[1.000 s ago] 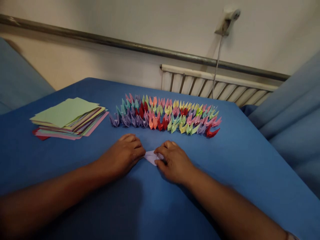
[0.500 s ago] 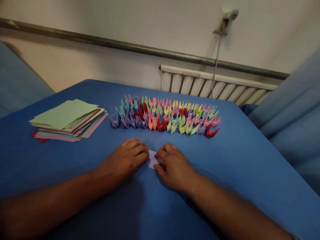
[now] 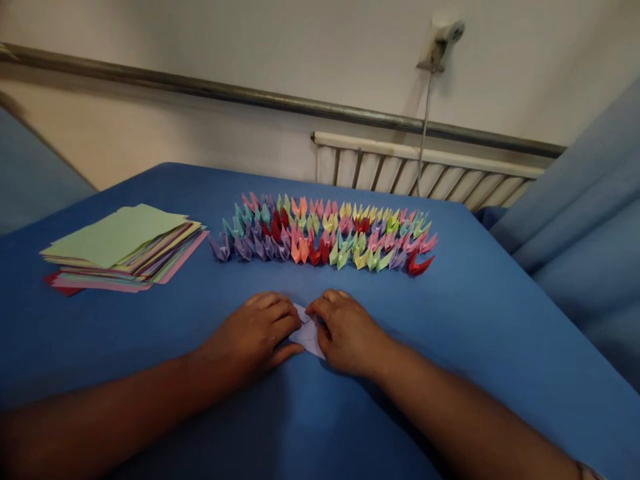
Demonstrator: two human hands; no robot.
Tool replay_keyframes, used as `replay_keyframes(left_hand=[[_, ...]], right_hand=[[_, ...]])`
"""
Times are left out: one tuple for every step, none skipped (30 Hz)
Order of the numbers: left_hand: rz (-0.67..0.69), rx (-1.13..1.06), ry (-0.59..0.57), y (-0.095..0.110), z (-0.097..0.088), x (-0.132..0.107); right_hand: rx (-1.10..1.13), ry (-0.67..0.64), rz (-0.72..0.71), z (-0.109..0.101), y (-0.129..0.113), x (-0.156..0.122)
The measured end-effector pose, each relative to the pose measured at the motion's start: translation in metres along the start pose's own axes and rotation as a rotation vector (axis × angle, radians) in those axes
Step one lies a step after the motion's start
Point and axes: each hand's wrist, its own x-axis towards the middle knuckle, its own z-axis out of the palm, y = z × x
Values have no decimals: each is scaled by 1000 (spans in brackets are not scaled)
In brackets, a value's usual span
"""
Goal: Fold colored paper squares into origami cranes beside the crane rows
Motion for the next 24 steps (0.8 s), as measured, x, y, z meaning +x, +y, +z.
replay_keyframes(left_hand=[[6,14,1,-1,0,0],[14,29,5,-2,-1,0],[21,41,9,-3,-1,0],[27,48,13,-4,-1,0],[29,51,17,-5,-1,-1],[29,49,21,-5,-1,-1],[26,43,25,-5,-1,-1],[20,34,28,-4,-2,-2],[11,23,27,-3,-3,-2],[-1,10,26,-2,-4,-1],[-16,-6,22,0,-4,-1],[-34,-26,14,1,-5,0],[-52,-48,3,2,-6,1],[-72,-72,-6,2,-6,1],[-93,-96,-11,2,-6,2],[-112,-121,-13,2,-6,2],[-127,-145,-9,2,-6,2],[-139,-168,1,1,-5,2],[-149,-189,15,1,-5,1],[-158,-206,29,1,-5,1],[-166,-219,40,0,-6,1],[-176,-227,47,0,-6,1],[-188,-231,50,0,-6,1],[-200,-233,50,0,-6,1]], right_hand=[[4,-9,15,-1,-2,-1],[12,-25,33,-1,-3,-2],[20,-43,51,-2,-5,-3],[28,-60,68,-2,-7,-4],[30,-71,81,-3,-8,-5],[27,-77,87,-3,-8,-5],[20,-76,83,-4,-8,-6],[14,-71,72,-4,-7,-6],[11,-63,54,-4,-4,-5],[13,-54,32,-3,-1,-4],[22,-42,9,-2,2,-3],[39,-26,-16,-1,6,-1],[61,-10,-41,1,11,0],[86,6,-61,2,15,2],[114,21,-79,3,19,4],[138,22,-93,4,23,6],[158,19,-102,5,25,8],[171,16,-104,6,27,10],[176,16,-99,6,28,11],[174,22,-89,7,27,12],[166,35,-73,7,26,13],[154,50,-55,8,25,13],[140,66,-34,9,23,13],[128,78,-13,10,21,13]])
